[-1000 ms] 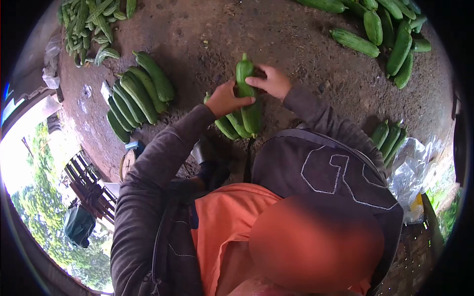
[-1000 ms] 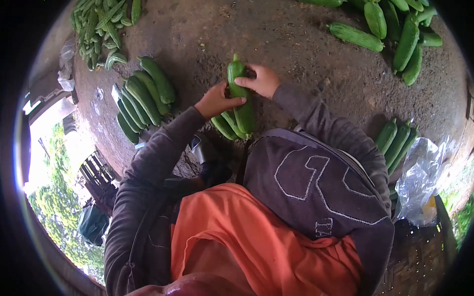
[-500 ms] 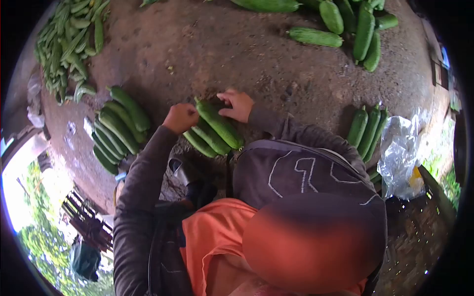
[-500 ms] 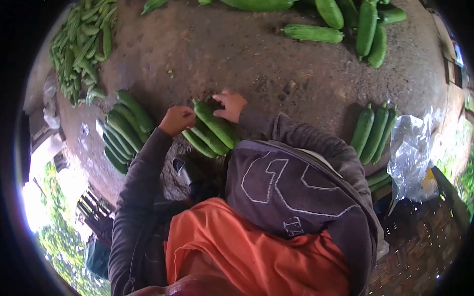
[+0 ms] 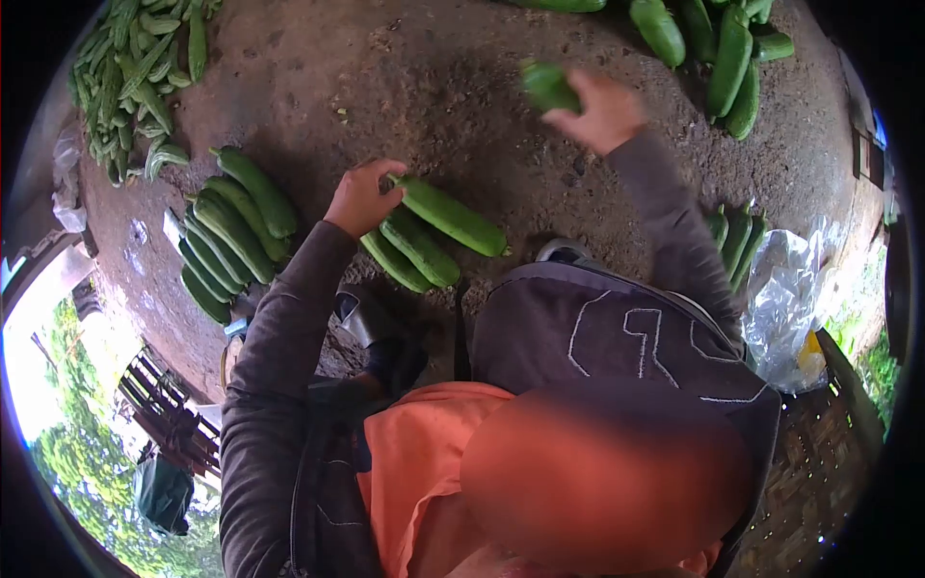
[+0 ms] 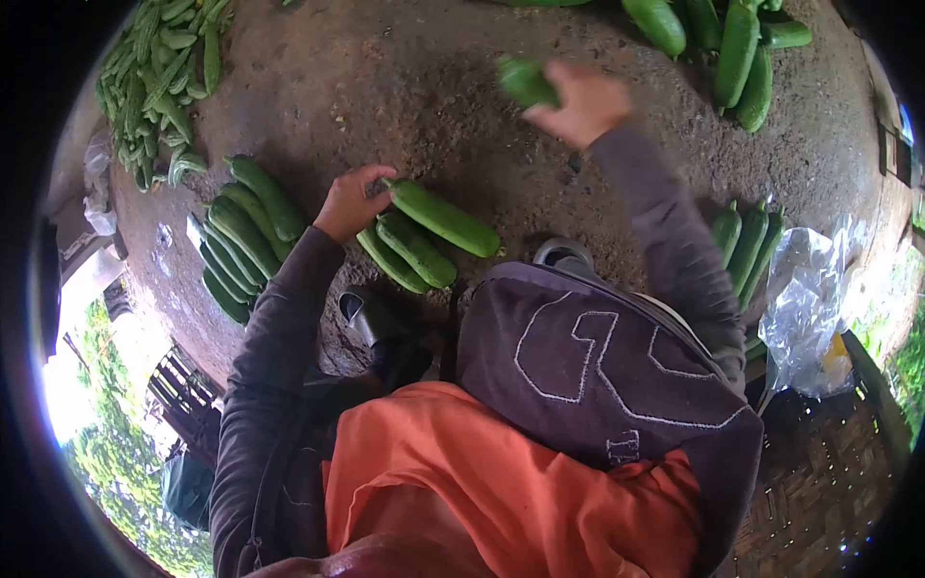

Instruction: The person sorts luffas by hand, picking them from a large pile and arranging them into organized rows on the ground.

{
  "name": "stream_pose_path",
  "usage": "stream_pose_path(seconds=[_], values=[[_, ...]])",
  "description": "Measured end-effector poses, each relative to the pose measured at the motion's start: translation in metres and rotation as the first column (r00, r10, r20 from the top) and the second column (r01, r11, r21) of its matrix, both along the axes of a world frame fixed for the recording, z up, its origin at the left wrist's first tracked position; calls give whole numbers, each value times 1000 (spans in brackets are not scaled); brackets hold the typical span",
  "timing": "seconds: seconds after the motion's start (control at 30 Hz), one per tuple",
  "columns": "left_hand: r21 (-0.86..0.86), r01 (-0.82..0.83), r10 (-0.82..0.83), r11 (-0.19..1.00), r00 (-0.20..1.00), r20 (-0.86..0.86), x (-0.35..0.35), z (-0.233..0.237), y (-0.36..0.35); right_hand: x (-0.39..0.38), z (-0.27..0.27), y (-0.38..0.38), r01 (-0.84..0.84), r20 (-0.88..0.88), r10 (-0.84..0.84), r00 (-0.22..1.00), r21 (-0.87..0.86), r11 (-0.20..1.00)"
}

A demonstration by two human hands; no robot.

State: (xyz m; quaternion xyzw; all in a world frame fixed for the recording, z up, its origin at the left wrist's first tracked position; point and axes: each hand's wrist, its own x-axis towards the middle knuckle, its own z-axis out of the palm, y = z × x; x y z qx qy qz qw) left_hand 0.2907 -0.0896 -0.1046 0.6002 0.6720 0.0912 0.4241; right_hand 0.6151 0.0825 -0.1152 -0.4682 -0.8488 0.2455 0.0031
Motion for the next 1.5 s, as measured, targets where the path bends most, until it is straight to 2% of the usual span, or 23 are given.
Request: stream_pose_path(seconds=[0.1, 0.17, 0.23, 0.33, 0.37, 0.43, 0.5, 0.57, 0.63, 0.73, 0.77, 0.87, 0.9, 0.97, 1.0, 1.1, 1.2, 1.23, 1.27, 1.3, 1.4, 1.43, 1.5], values=[[164, 156, -151, 974, 988, -44, 14, -8, 2, -53, -3, -69, 42, -105, -91, 990, -392, 919], [192, 216, -206, 957, 976, -72, 32, -9, 5, -69, -46, -114, -43, -195, -21, 981, -317, 948], [219, 288, -269, 932, 956, -114, 47, -7, 7, -71, -59, -145, -41, -309, -88, 947, -387, 921], [238, 426, -384, 873, 901, -202, 66, -6, 6, -66, -47, -121, -238, -384, 106, 917, -315, 919], [226, 485, -436, 845, 869, -235, 71, -8, 6, -59, -39, -101, -165, -305, 63, 950, -321, 933], [236, 563, -494, 792, 818, -293, 76, -15, -1, -35, -36, -47, 62, -345, 0, 938, 169, 984], [208, 555, -482, 806, 818, -314, 80, -13, -4, 1, -16, 18, 330, -363, -169, 916, 443, 834], [176, 552, -482, 815, 815, -321, 81, -11, -4, 37, -10, 58, 490, -195, -458, 867, 493, 719], [139, 553, -494, 821, 811, -312, 80, -10, -4, 62, -25, 84, 465, -101, -494, 863, 542, 700], [128, 541, -488, 831, 820, -300, 80, -8, -2, 80, -53, 103, 411, 29, -471, 882, 440, 798], [132, 539, -485, 832, 822, -297, 80, -9, -3, 85, -57, 104, 382, -14, -421, 907, 449, 808], [167, 540, -485, 825, 828, -281, 79, -10, -2, 89, -55, 94, 534, -315, -547, 775, -135, 834], [190, 542, -488, 819, 831, -267, 79, -12, -2, 87, -51, 86, 471, -449, -633, 631, -427, 772], [228, 542, -489, 809, 836, -249, 79, -15, -4, 81, -39, 56, 97, -498, -828, 257, -840, 535], [242, 539, -486, 807, 838, -247, 80, -17, -4, 77, -37, 43, -169, -405, -911, 76, -906, 389], [262, 532, -484, 805, 845, -229, 78, -20, -3, 58, -49, 6, 28, -283, -956, 82, -958, 286], [305, 517, -468, 799, 855, -222, 76, -15, -8, 34, -43, -31, -34, -307, -815, 492, -942, 334], [340, 503, -455, 794, 864, -216, 76, -18, -8, 22, -58, -52, 45, -329, -754, 568, -903, 427], [388, 493, -448, 779, 870, -205, 78, -20, -2, 12, -47, -65, 104, -310, -561, 768, -803, 586], [416, 403, -378, 815, 914, -145, 83, -13, 0, -6, -31, -80, 224, -85, -324, 942, -560, 798], [480, 374, -348, 794, 926, -147, 96, -1, 5, -25, -56, -147, 132, -266, -192, 945, -226, 965], [488, 391, -359, 781, 919, -162, 100, 4, 6, -30, -48, -151, 144, -308, -221, 925, -254, 957], [447, 431, -381, 784, 902, -201, 104, 5, 7, -16, -36, -124, 26, -260, -92, 961, -247, 969]])
